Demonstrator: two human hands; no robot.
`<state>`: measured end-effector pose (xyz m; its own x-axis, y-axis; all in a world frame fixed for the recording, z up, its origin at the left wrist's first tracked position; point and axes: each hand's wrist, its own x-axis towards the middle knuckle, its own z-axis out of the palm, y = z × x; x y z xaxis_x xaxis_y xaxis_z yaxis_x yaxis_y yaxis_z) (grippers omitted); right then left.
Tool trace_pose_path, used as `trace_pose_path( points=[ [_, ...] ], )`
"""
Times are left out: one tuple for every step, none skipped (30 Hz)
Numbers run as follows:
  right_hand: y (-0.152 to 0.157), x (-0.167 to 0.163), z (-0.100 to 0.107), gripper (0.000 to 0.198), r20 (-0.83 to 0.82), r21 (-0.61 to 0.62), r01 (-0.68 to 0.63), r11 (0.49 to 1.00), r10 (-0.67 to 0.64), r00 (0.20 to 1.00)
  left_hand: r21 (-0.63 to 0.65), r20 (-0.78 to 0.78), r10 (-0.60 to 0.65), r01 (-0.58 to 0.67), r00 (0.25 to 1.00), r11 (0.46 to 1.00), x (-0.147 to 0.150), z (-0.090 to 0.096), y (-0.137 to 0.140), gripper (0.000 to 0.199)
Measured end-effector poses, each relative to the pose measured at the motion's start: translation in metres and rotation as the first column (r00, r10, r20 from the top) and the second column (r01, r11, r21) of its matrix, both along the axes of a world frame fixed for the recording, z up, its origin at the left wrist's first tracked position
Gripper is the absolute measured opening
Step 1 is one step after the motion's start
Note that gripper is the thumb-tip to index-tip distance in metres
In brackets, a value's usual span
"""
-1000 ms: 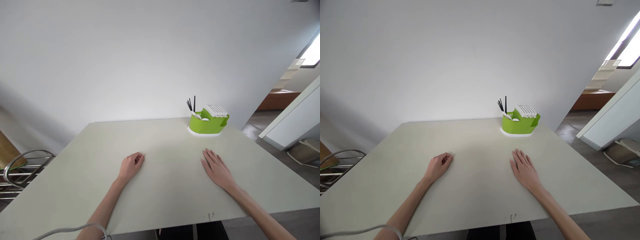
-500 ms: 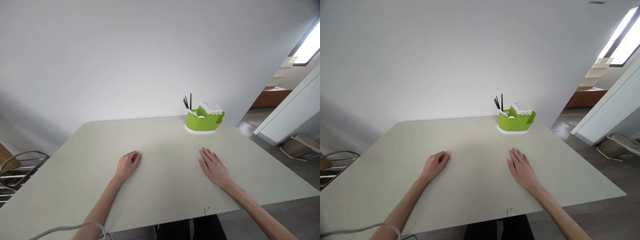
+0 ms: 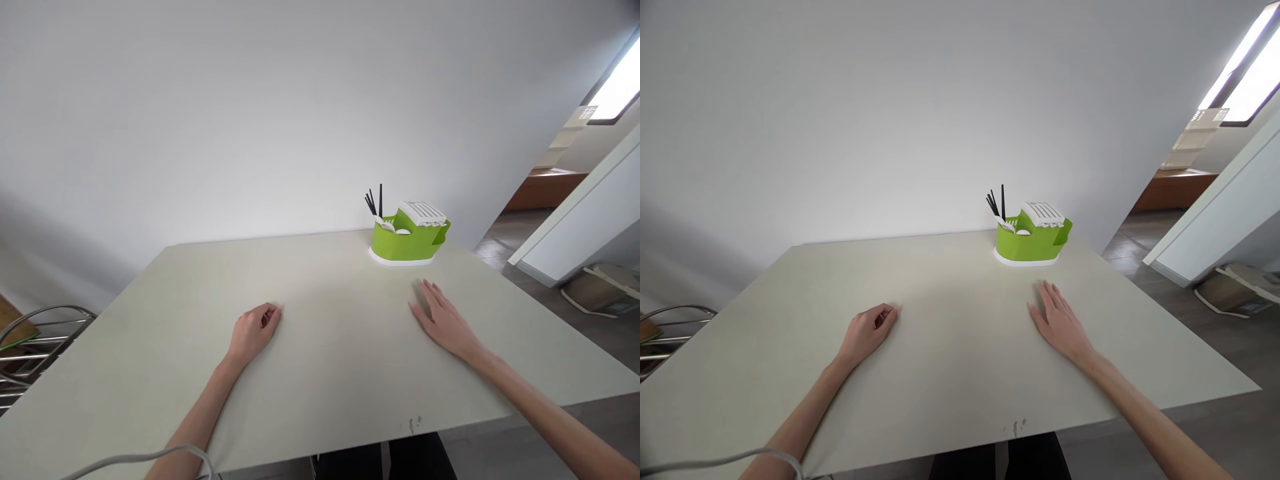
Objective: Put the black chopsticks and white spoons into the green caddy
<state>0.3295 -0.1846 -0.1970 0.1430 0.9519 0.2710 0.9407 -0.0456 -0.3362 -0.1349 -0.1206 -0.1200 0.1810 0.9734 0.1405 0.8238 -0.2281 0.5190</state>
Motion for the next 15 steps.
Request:
trace_pose_path(
  points=[
    [0.007,0.008,0.005,0.075,0.002,0.007,0.021,1.000,-0.021,1.000,0.001,0.001,-0.002,0.002,1.000,1.000,0.000,0.000,0.000,0.039],
    [0.014,0.015,0.010,0.076,0.008,0.019,0.037,0.999,-0.037,0.999,0.002,0.001,-0.004,0.004,1.000,1.000,0.000,-0.001,0.000,0.039],
    [0.022,0.023,0.016,0.077,0.016,0.038,0.050,0.998,-0.050,0.999,0.005,0.002,-0.004,0.004,1.000,1.000,0.000,-0.001,0.001,0.039],
    [0.031,0.031,0.022,0.078,0.025,0.061,0.058,0.996,-0.060,0.998,0.006,0.002,-0.004,0.004,1.000,1.000,0.000,-0.001,0.001,0.039],
    [0.040,0.038,0.028,0.078,0.032,0.081,0.064,0.995,-0.066,0.997,0.007,0.003,-0.004,0.004,1.000,1.000,0.000,-0.001,0.001,0.039],
    [0.050,0.045,0.034,0.079,0.033,0.096,0.071,0.993,-0.074,0.997,0.006,0.003,-0.003,0.003,1.000,1.000,0.001,-0.001,0.001,0.039],
    [0.060,0.051,0.039,0.080,0.033,0.104,0.075,0.992,-0.079,0.996,0.004,0.004,-0.001,0.001,1.000,1.000,0.001,-0.001,0.001,0.039],
    [0.070,0.057,0.044,0.081,0.034,0.106,0.080,0.991,-0.084,0.996,0.000,0.006,0.000,0.000,1.000,1.000,0.001,0.000,0.001,0.039],
    [0.079,0.063,0.047,0.083,0.039,0.107,0.094,0.990,-0.099,0.994,-0.003,0.007,0.000,0.000,1.000,1.000,0.001,0.000,0.000,0.039],
    [0.089,0.068,0.049,0.085,0.044,0.107,0.117,0.987,-0.122,0.992,-0.005,0.009,0.000,0.000,1.000,1.000,0.001,0.000,0.000,0.038],
    [0.097,0.072,0.050,0.086,0.051,0.108,0.144,0.984,-0.150,0.987,-0.006,0.012,0.000,0.000,1.000,1.000,0.001,0.000,0.000,0.038],
    [0.105,0.076,0.050,0.086,0.056,0.111,0.173,0.979,-0.180,0.982,-0.006,0.016,0.001,-0.001,1.000,1.000,0.001,0.000,0.001,0.039],
    [0.113,0.080,0.049,0.085,0.061,0.113,0.195,0.974,-0.202,0.977,-0.007,0.019,0.001,-0.001,1.000,1.000,0.000,0.000,0.001,0.039],
    [0.119,0.084,0.047,0.083,0.066,0.112,0.206,0.972,-0.214,0.975,-0.009,0.023,0.000,0.000,1.000,1.000,0.000,-0.001,0.001,0.040],
    [0.125,0.087,0.044,0.080,0.074,0.111,0.203,0.973,-0.212,0.974,-0.013,0.027,-0.002,0.003,1.000,1.000,-0.001,-0.001,0.001,0.040]
  ],
)
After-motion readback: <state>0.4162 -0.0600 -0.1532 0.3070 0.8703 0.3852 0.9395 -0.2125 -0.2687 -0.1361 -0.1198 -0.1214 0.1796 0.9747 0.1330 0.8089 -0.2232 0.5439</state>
